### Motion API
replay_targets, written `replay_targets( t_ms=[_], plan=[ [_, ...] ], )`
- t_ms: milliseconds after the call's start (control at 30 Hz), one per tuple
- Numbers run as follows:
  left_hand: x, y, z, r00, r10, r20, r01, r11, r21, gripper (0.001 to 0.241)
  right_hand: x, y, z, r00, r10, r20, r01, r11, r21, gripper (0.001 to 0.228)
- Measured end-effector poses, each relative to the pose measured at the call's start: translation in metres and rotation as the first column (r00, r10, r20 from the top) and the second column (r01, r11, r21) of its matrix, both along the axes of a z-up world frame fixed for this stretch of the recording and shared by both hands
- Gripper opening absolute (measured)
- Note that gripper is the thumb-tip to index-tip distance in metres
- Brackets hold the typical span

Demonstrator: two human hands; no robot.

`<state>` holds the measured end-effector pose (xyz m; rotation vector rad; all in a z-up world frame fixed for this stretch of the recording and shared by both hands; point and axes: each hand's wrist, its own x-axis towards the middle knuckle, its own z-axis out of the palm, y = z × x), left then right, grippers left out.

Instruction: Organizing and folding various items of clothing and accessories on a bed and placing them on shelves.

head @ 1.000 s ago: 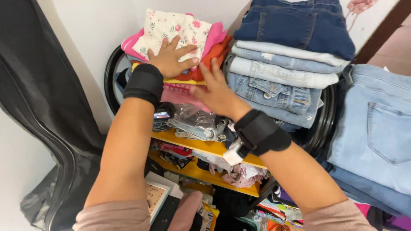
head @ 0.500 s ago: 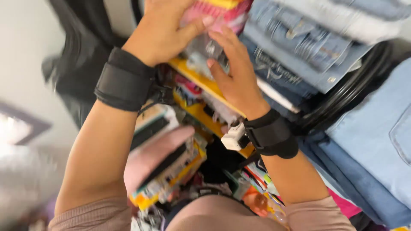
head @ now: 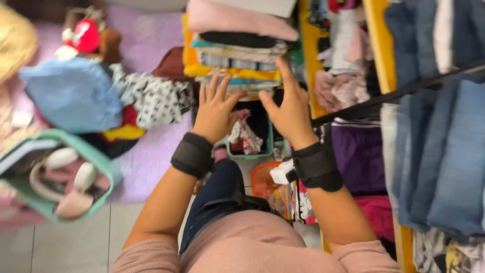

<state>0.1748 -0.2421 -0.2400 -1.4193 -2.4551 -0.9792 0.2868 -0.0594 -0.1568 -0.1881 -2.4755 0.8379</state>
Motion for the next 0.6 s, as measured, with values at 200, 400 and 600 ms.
replay_targets(
  t_ms=[200, 400, 600],
  plan=[
    [0.06, -0.145, -0.076, 0.948, 0.304, 0.1, -0.27, 0.927, -0.26, 0.048, 0.005, -0.099, -0.094, 0.961, 0.142, 0.236, -0.156, 0.987, 0.04, 0.073],
    [0.108, -0.279, -0.107, 0.854, 0.511, 0.095, -0.449, 0.818, -0.36, 0.047, 0.021, -0.189, -0.164, 0.915, 0.226, 0.334, -0.238, 0.971, -0.005, 0.067],
    [0.139, -0.422, -0.114, 0.71, 0.691, 0.135, -0.545, 0.661, -0.516, 0.044, 0.015, -0.298, -0.196, 0.838, 0.258, 0.481, -0.277, 0.96, -0.032, 0.067]
  ],
)
